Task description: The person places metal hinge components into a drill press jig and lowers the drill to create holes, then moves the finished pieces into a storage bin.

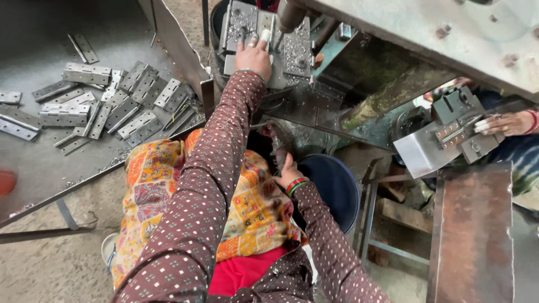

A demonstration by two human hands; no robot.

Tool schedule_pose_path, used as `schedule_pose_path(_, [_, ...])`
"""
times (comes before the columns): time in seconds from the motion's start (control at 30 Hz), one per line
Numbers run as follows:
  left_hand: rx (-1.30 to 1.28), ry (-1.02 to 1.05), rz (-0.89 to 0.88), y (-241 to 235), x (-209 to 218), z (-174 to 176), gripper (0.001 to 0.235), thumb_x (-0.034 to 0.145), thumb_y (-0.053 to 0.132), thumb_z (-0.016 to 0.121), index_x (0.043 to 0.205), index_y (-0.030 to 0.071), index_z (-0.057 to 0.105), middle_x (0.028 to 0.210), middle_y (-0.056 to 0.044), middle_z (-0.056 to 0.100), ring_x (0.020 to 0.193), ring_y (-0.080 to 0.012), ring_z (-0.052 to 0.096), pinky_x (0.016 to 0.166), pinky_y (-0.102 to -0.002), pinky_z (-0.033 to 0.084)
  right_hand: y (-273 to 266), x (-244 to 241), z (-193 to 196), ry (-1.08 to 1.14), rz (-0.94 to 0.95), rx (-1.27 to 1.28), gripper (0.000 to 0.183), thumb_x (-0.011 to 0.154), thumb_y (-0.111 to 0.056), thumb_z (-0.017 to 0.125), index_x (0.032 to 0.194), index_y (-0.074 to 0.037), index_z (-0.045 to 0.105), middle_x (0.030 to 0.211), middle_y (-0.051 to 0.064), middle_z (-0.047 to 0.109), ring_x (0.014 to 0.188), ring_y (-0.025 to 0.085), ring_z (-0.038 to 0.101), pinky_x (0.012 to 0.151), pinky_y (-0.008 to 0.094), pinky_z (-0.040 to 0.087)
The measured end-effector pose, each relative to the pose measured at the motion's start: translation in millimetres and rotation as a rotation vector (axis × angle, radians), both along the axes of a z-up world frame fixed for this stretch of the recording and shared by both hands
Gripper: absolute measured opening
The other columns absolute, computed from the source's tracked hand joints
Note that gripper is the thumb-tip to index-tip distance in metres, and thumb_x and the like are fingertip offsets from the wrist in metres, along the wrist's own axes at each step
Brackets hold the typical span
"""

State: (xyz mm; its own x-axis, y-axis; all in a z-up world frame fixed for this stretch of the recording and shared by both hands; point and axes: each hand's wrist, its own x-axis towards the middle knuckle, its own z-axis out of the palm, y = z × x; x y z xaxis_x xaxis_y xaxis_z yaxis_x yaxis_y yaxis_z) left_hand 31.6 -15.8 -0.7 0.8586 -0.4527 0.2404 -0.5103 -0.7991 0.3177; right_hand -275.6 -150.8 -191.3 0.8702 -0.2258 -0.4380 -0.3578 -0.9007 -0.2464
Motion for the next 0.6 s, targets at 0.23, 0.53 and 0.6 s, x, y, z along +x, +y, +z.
schedule_pose_path(0.23, [0.07, 0.002, -0.047, 10, -37, 19, 0.029, 0.093, 0.017, 0.054, 0.095, 0.007, 0.081, 0.145, -0.01, 0.056, 0.14, -0.0287, 0.045, 0.117, -0.057, 0.025, 16, -3, 122, -0.288, 0.002, -0.125, 0.098, 0.081, -0.05, 0.079, 0.151, -0.002, 0.03, 0.122, 0.029, 0.063, 0.095, 0.044, 0.07, 0.077, 0.05, 0.06])
schedule_pose_path(0.53, [0.026, -0.518, -0.025, 54, -124, 4, 0.025, 0.104, 0.018, 0.059, 0.123, 0.005, 0.067, 0.14, -0.011, 0.053, 0.144, -0.0272, 0.045, 0.119, -0.054, 0.036, 33, -3, 149, -0.269, -0.033, -0.19, 0.091, 0.076, -0.046, 0.084, 0.142, -0.002, 0.039, 0.105, 0.024, 0.066, 0.087, 0.042, 0.071, 0.07, 0.048, 0.06])
schedule_pose_path(0.6, [-0.048, -0.542, -0.075, 58, -109, 4, 0.019, 0.104, 0.019, 0.06, 0.119, 0.007, 0.064, 0.142, -0.011, 0.052, 0.142, -0.0268, 0.046, 0.114, -0.055, 0.038, 34, 1, 151, -0.279, -0.04, -0.211, 0.089, 0.076, -0.045, 0.084, 0.141, -0.002, 0.039, 0.103, 0.025, 0.065, 0.085, 0.042, 0.071, 0.069, 0.048, 0.059])
